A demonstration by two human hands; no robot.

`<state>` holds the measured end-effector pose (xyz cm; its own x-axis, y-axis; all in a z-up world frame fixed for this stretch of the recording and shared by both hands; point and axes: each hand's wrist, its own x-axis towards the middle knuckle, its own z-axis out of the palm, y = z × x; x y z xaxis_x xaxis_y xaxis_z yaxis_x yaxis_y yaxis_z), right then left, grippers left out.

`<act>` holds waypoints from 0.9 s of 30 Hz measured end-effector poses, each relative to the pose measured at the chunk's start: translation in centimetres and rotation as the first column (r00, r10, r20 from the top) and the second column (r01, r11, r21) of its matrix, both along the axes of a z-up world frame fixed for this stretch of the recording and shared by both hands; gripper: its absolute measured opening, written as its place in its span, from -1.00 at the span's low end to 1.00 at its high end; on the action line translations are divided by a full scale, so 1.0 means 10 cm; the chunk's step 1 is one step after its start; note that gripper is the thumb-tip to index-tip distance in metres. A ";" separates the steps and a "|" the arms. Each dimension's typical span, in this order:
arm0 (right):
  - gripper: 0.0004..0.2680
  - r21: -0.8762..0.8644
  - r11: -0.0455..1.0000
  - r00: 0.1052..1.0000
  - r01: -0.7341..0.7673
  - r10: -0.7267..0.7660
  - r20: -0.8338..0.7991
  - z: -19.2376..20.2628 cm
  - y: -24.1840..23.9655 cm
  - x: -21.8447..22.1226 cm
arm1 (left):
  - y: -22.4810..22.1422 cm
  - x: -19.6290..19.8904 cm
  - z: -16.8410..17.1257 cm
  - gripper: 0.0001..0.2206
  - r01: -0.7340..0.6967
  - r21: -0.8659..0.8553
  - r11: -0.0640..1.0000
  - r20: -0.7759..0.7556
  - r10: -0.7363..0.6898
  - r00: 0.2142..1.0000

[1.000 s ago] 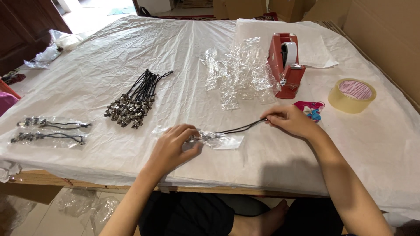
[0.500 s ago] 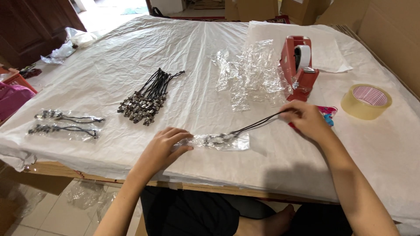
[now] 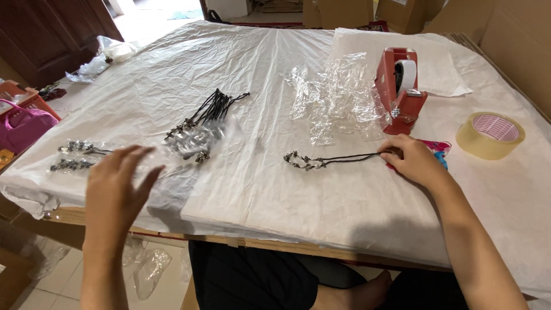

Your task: Inspecting and untangling individual cord necklaces with pendants on a work table

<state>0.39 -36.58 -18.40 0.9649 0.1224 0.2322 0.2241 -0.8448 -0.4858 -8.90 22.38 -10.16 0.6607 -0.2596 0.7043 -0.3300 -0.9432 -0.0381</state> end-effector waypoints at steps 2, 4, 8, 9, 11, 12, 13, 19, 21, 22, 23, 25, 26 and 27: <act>-0.78 -0.006 1.000 0.994 0.029 -0.029 -0.108 0.19 0.16 -0.12 | -0.18 -0.03 0.07 -0.60 0.029 -0.125 0.992 0.008 -0.028 1.000; -0.66 -0.017 0.998 0.974 0.059 -0.061 -0.217 0.24 0.25 -0.19 | -0.42 0.03 0.02 -0.63 0.061 -0.249 0.966 0.017 -0.059 0.998; -0.67 0.023 0.989 0.951 -0.146 0.133 0.278 0.16 0.28 -0.14 | -1.12 0.41 -0.23 -0.58 0.215 -0.823 0.526 -0.122 -0.532 0.838; -0.74 0.041 0.974 0.882 -0.221 0.182 0.436 0.17 0.28 -0.09 | -1.33 0.53 -0.27 -0.39 0.122 -0.955 0.271 -0.125 -0.739 0.662; -0.71 0.183 0.950 0.892 -0.252 0.155 0.426 0.26 0.55 -0.24 | -1.91 0.41 -0.06 -0.42 0.079 -0.986 0.149 -0.076 -0.809 0.583; -0.69 0.325 0.902 0.903 -0.283 0.137 0.408 0.29 0.69 -0.31 | -2.21 0.35 0.04 -0.44 0.014 -0.999 0.033 -0.021 -0.861 0.508; -0.69 0.323 0.904 0.903 -0.278 0.131 0.409 0.22 0.73 -0.27 | -2.47 0.54 -0.06 -0.44 0.016 -0.999 0.031 -0.019 -0.864 0.502; -0.45 0.688 0.609 0.904 -0.395 0.124 0.409 0.14 0.72 -0.12 | -3.74 0.78 0.26 -0.26 -0.231 -0.959 -0.166 0.021 -0.852 0.523; -0.60 0.671 0.701 0.884 -0.241 -0.127 0.450 0.05 0.46 0.03 | -4.00 1.43 -0.25 -0.43 0.000 -0.987 -0.162 0.146 -0.885 0.443; -0.60 0.668 0.706 0.883 -0.236 -0.130 0.450 0.12 0.38 -0.03 | -4.10 1.64 -0.37 -0.43 -0.001 -0.986 -0.167 0.150 -0.887 0.437; -0.63 0.594 0.794 0.852 -0.125 -0.221 0.475 0.19 0.32 -0.09 | -4.18 1.85 -0.49 -0.60 0.181 -0.982 0.047 0.049 -0.868 0.494; -0.65 0.512 0.859 0.807 0.001 -0.303 0.507 0.26 0.20 -0.13 | -4.32 2.11 -0.69 -0.73 0.337 -0.904 0.265 -0.031 -0.825 0.564; -0.65 0.373 0.926 0.762 0.062 -0.285 0.581 0.27 0.15 -0.11 | -4.36 2.17 -0.78 -0.66 0.443 -0.680 0.585 -0.170 -0.713 0.680; -0.66 0.230 0.964 0.717 0.131 -0.252 0.650 0.27 0.10 -0.08 | -4.40 2.23 -0.87 -0.51 0.459 -0.346 0.818 -0.237 -0.550 0.801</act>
<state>-0.46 -35.57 -15.72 0.5489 -0.1440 0.8234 0.3823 -0.8327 -0.4005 13.43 -21.62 -18.84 0.6807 -0.4574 0.5722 -0.7121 -0.5965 0.3703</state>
